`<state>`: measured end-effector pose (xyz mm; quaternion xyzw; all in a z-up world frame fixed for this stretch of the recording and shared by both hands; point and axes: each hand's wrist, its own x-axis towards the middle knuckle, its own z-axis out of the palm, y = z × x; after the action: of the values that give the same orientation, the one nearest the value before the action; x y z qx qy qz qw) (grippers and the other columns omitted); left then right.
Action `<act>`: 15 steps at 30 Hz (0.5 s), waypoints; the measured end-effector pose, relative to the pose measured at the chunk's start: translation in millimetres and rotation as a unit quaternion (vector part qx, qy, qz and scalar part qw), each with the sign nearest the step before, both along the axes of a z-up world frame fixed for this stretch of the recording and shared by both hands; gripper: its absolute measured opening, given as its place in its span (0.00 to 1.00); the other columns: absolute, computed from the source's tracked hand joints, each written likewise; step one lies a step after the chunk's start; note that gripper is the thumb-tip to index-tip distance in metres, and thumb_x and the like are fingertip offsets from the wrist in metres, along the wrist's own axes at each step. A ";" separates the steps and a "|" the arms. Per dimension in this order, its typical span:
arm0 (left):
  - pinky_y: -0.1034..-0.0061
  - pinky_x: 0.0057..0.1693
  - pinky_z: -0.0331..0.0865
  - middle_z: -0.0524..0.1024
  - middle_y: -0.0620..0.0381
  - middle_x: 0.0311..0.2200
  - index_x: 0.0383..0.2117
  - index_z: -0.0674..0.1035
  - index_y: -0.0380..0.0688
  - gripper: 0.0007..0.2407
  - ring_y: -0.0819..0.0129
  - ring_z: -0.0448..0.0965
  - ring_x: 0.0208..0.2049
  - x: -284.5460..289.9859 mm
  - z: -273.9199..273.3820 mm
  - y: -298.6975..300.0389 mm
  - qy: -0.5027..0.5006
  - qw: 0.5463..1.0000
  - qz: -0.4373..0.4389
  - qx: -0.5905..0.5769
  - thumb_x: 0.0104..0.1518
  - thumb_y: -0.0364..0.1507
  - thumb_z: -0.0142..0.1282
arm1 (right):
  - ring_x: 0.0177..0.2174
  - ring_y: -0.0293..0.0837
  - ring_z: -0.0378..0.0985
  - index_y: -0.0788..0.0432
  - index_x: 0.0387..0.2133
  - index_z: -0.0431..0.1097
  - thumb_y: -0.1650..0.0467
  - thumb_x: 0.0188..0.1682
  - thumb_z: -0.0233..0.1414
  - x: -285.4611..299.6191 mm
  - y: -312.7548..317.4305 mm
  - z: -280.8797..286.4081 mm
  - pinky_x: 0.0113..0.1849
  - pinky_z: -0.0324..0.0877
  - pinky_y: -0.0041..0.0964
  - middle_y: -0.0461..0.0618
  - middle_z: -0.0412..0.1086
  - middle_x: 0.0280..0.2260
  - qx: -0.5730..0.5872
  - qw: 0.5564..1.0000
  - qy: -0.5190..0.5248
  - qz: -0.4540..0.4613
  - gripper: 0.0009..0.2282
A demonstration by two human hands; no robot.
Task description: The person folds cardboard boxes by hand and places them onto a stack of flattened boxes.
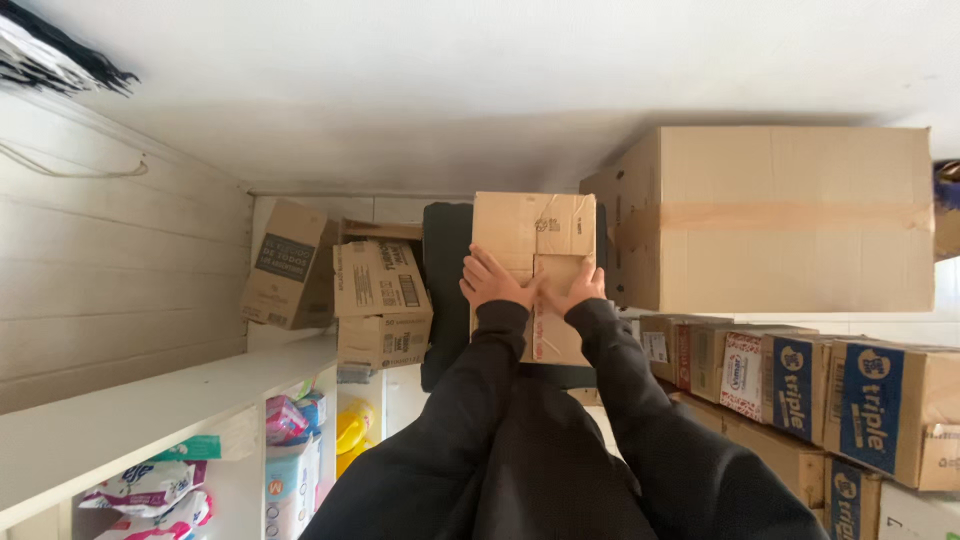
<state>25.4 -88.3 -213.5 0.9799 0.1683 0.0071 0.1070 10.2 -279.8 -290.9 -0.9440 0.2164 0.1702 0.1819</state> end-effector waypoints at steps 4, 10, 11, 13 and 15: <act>0.44 0.74 0.78 0.71 0.22 0.71 0.88 0.63 0.24 0.72 0.32 0.81 0.72 12.9 -7.2 13.4 -0.024 1.000 -0.019 -0.001 0.47 0.77 0.69 | 0.82 0.83 0.63 0.59 0.93 0.39 0.37 0.30 0.79 -12.0 16.7 36.9 0.78 0.69 0.69 0.85 0.46 0.86 -0.015 0.997 -0.072 0.032 0.81; 0.36 0.69 0.81 0.67 0.19 0.77 0.93 0.57 0.30 0.62 0.20 0.75 0.80 26.3 17.5 78.4 0.156 0.969 -0.073 -0.179 0.50 0.60 0.58 | 0.91 0.67 0.43 0.55 0.96 0.24 0.21 0.28 0.69 -1.1 42.7 122.8 0.78 0.68 0.75 0.75 0.28 0.93 0.014 0.991 0.129 0.033 0.90; 0.38 0.71 0.80 0.69 0.18 0.77 0.93 0.58 0.29 0.59 0.22 0.76 0.79 27.6 33.7 90.2 0.173 0.955 -0.096 -0.220 0.52 0.57 0.57 | 0.89 0.69 0.49 0.57 0.96 0.26 0.22 0.28 0.70 0.6 38.4 123.1 0.80 0.67 0.70 0.78 0.32 0.92 0.023 0.991 0.123 0.039 0.91; 0.40 0.74 0.79 0.70 0.18 0.76 0.93 0.59 0.28 0.57 0.23 0.78 0.79 29.5 59.7 107.7 0.188 0.940 -0.119 -0.260 0.54 0.54 0.55 | 0.87 0.71 0.55 0.60 0.96 0.27 0.22 0.28 0.71 4.5 27.2 99.8 0.81 0.66 0.65 0.81 0.36 0.91 0.032 0.992 0.116 0.046 0.91; 0.39 0.76 0.77 0.73 0.24 0.79 0.95 0.58 0.36 0.57 0.25 0.79 0.80 29.8 78.9 118.6 0.207 0.927 -0.138 -0.281 0.55 0.57 0.54 | 0.86 0.76 0.58 0.60 0.96 0.28 0.29 0.32 0.75 7.7 13.1 52.4 0.83 0.64 0.64 0.84 0.35 0.91 0.052 0.993 0.099 0.019 0.87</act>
<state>55.3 30.3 -134.6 0.9029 0.0455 -0.2587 0.3404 17.9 -266.6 -238.5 -0.9156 0.2059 0.2777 0.2051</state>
